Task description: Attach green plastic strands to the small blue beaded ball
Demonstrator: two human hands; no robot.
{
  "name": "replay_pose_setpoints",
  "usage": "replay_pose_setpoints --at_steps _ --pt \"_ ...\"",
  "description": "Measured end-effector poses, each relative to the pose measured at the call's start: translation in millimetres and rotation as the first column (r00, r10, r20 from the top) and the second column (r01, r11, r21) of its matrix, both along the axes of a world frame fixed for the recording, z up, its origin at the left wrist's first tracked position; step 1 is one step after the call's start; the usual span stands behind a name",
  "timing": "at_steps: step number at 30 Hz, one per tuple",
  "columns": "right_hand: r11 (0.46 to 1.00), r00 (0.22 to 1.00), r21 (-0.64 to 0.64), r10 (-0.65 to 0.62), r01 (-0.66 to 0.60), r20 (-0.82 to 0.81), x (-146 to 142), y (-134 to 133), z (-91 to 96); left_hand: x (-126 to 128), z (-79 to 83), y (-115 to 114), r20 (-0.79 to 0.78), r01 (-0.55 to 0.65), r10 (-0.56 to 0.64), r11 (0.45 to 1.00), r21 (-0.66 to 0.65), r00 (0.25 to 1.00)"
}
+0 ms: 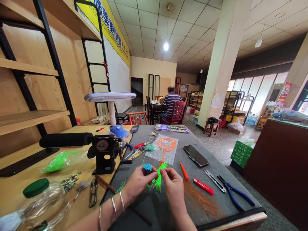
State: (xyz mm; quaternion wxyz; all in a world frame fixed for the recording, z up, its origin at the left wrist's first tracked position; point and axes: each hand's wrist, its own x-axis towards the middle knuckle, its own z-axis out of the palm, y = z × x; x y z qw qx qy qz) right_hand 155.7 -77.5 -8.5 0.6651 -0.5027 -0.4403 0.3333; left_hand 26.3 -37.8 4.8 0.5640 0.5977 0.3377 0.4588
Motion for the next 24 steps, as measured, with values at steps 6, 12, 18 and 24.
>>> replay_pose_setpoints --at_steps 6,12,18,24 --pt "1.0 1.0 -0.019 0.018 -0.018 0.025 5.0 -0.9 2.2 0.5 1.0 -1.6 -0.03 0.041 -0.041 0.999 -0.006 0.999" --pt "0.994 0.996 -0.105 0.011 -0.021 -0.092 8.4 -2.9 0.0 1.3 -1.2 0.4 0.045 0.023 -0.02 0.998 -0.065 0.999" --pt "0.991 0.973 -0.119 0.035 -0.064 -0.23 -3.7 -0.3 -17.3 2.0 -4.4 0.9 0.112 0.002 0.013 0.992 -0.129 0.994" --pt "0.994 0.957 -0.065 0.062 -0.083 -0.284 -10.2 2.9 -12.1 5.7 -5.9 -4.2 0.12 0.001 0.015 0.991 -0.132 0.993"
